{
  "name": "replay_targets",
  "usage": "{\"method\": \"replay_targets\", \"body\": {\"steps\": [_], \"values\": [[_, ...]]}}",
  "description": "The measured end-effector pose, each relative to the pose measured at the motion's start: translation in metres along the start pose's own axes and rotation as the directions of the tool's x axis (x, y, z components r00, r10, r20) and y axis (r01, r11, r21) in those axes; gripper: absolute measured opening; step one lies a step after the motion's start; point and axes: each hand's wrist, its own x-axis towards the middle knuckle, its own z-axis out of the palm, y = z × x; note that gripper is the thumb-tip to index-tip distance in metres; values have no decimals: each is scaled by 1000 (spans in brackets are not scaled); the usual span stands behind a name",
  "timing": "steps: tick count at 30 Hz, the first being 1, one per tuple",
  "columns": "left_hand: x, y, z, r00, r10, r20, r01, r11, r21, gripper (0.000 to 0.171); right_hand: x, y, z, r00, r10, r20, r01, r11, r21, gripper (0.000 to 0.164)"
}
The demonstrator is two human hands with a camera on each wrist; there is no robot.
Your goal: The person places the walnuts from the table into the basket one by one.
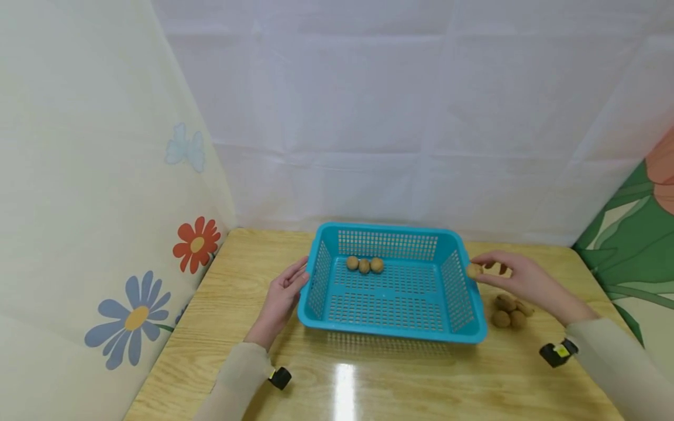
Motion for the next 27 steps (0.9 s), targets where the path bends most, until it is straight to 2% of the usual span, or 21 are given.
{"method": "replay_targets", "body": {"steps": [9,15,23,27], "values": [[-1,1,0,1000,6,8,-6,1000,11,52,49,-18,10,995,-96,38,94,994,55,38],[-2,1,1,1000,1,-10,-1,1000,21,50,83,-30,24,987,-155,44,153,987,45,35],[-2,1,1,1000,-3,-11,4,1000,29,50,117,-47,49,985,-159,59,156,986,53,35],[-2,1,1,1000,-3,-9,3,999,38,51,130,-48,67,990,-106,88,100,992,70,33]]}}
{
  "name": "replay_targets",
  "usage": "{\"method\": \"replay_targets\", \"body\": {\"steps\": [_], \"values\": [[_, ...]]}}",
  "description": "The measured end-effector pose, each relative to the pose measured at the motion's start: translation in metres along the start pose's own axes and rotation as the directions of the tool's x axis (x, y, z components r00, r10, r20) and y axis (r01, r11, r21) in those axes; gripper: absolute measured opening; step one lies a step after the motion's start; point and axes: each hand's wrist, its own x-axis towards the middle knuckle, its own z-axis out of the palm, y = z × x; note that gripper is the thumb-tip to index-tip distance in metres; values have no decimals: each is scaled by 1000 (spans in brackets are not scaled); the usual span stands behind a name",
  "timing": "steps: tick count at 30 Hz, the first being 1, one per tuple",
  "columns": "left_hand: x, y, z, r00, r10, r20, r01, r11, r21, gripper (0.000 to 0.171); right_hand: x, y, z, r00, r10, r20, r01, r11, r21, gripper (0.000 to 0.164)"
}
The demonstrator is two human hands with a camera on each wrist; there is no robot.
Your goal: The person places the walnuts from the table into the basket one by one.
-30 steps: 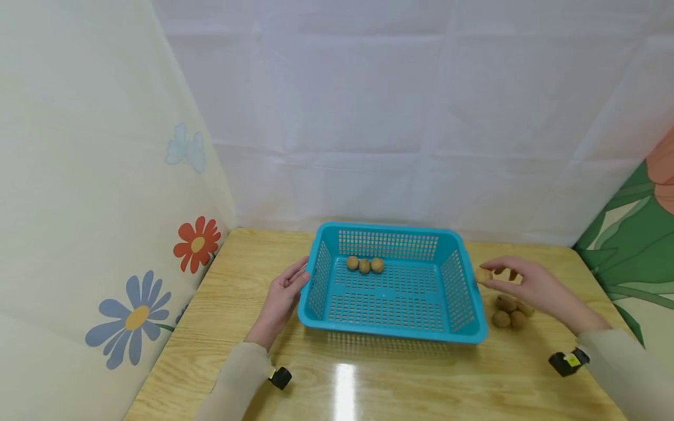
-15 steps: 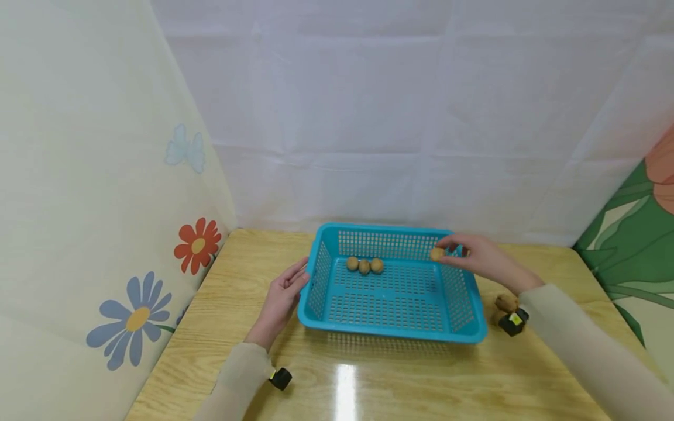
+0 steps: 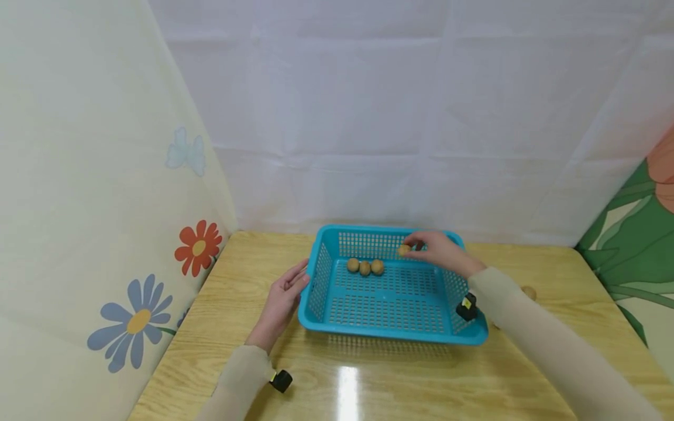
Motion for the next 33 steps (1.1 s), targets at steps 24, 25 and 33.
{"method": "replay_targets", "body": {"steps": [24,25,33], "values": [[-1,1,4,1000,7,-2,-7,1000,10,50,31,6,57,990,71,122,-51,985,-163,27],[0,1,4,1000,9,-4,-9,1000,13,51,31,6,56,989,71,127,-50,986,-160,28],[0,1,1,1000,5,-17,-5,1000,7,52,21,-1,38,988,85,125,-77,995,-65,35]]}}
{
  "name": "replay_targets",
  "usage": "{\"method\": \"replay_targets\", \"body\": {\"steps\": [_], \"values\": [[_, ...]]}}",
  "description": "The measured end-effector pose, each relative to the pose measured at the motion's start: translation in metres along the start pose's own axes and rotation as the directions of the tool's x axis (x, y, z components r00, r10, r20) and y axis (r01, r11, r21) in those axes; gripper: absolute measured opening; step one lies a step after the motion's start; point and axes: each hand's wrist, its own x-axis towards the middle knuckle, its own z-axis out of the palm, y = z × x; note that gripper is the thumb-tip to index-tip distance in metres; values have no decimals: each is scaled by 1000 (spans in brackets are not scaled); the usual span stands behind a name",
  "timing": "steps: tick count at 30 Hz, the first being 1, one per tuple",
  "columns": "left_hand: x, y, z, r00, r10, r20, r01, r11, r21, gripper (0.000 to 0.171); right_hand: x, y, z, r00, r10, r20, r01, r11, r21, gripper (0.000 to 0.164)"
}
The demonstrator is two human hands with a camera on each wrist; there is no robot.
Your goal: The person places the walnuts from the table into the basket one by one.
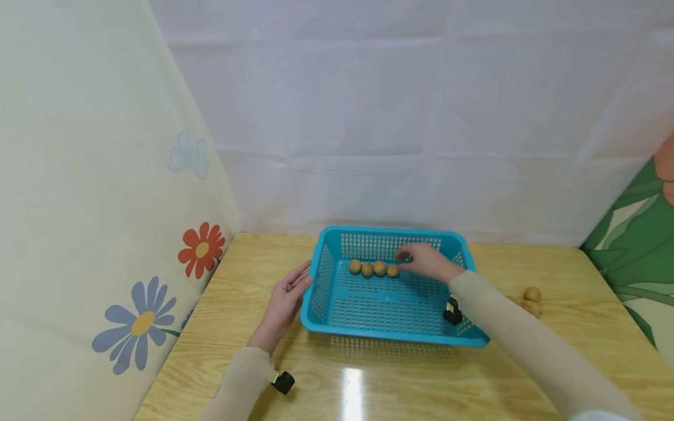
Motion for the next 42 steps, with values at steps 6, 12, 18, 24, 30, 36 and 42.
{"method": "replay_targets", "body": {"steps": [6,12,18,24,30,36,42], "values": [[-1,0,-1,1000,-9,9,9,1000,-22,50,-20,1,-20,998,-39,-47,41,998,52,30],[0,0,-1,1000,-3,19,3,1000,-18,50,-48,-1,-43,991,-94,-95,101,992,72,28],[1,-1,-1,1000,14,19,-14,1000,-11,52,-80,7,-62,986,-124,-112,133,988,73,29],[-1,-1,0,999,29,22,-28,999,-27,52,-113,26,-71,985,-103,-141,111,992,54,29],[-2,-1,-1,999,25,43,-23,999,-46,51,-147,49,-74,983,-23,-183,35,998,60,28],[0,-1,-2,998,34,45,-32,999,-35,53,-175,74,-73,975,35,-221,-29,999,33,28],[0,-1,-2,999,24,48,-22,999,-41,53,-197,106,-70,963,100,-249,-94,995,37,30]]}}
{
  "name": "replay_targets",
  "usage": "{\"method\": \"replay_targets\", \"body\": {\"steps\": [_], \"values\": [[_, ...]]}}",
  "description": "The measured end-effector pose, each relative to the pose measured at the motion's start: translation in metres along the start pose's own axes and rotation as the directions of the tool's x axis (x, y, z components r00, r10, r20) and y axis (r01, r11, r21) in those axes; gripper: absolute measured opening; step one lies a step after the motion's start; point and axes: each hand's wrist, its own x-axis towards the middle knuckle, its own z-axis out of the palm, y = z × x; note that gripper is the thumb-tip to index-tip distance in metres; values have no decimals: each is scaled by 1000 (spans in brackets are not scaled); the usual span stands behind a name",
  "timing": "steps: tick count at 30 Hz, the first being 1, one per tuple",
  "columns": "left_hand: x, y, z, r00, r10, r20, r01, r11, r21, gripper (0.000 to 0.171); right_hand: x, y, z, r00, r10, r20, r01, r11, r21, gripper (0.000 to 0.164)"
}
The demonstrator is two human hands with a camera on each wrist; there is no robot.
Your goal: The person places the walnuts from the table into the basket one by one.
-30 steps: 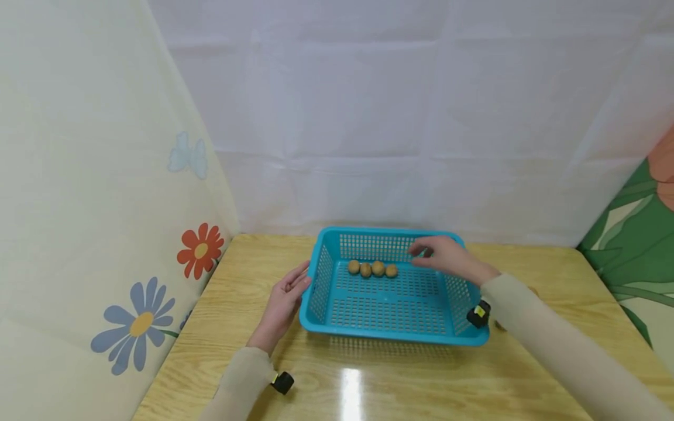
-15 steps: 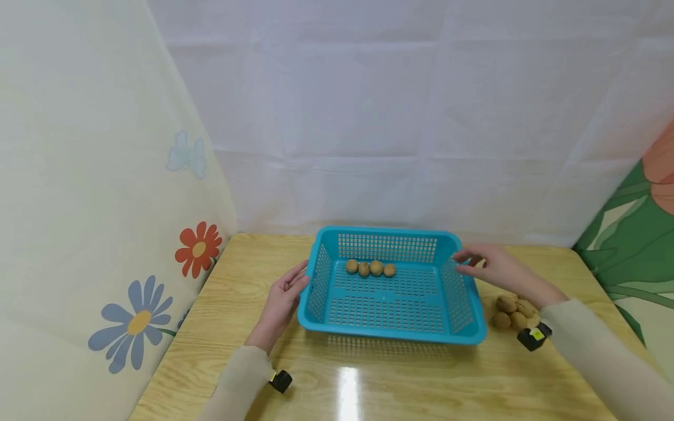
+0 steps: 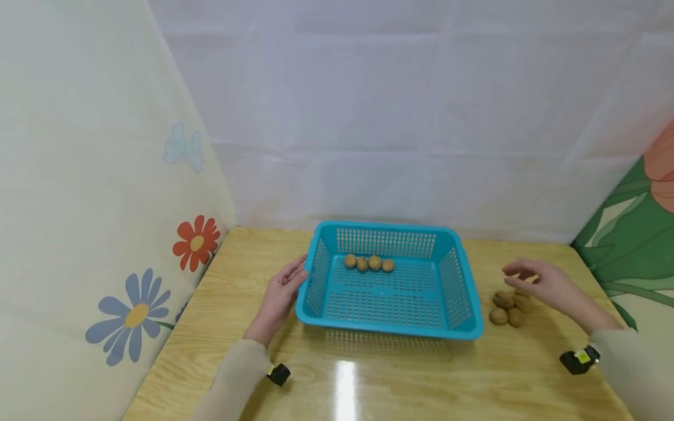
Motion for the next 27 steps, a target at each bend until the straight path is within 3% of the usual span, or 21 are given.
{"method": "replay_targets", "body": {"steps": [11,27], "values": [[0,2,0,1000,-10,-15,10,1000,3,53,-16,41,8,996,85,7,-85,996,18,40],[0,1,1,1000,2,1,-2,1000,9,54,-12,84,27,992,129,2,-129,991,-24,43]]}}
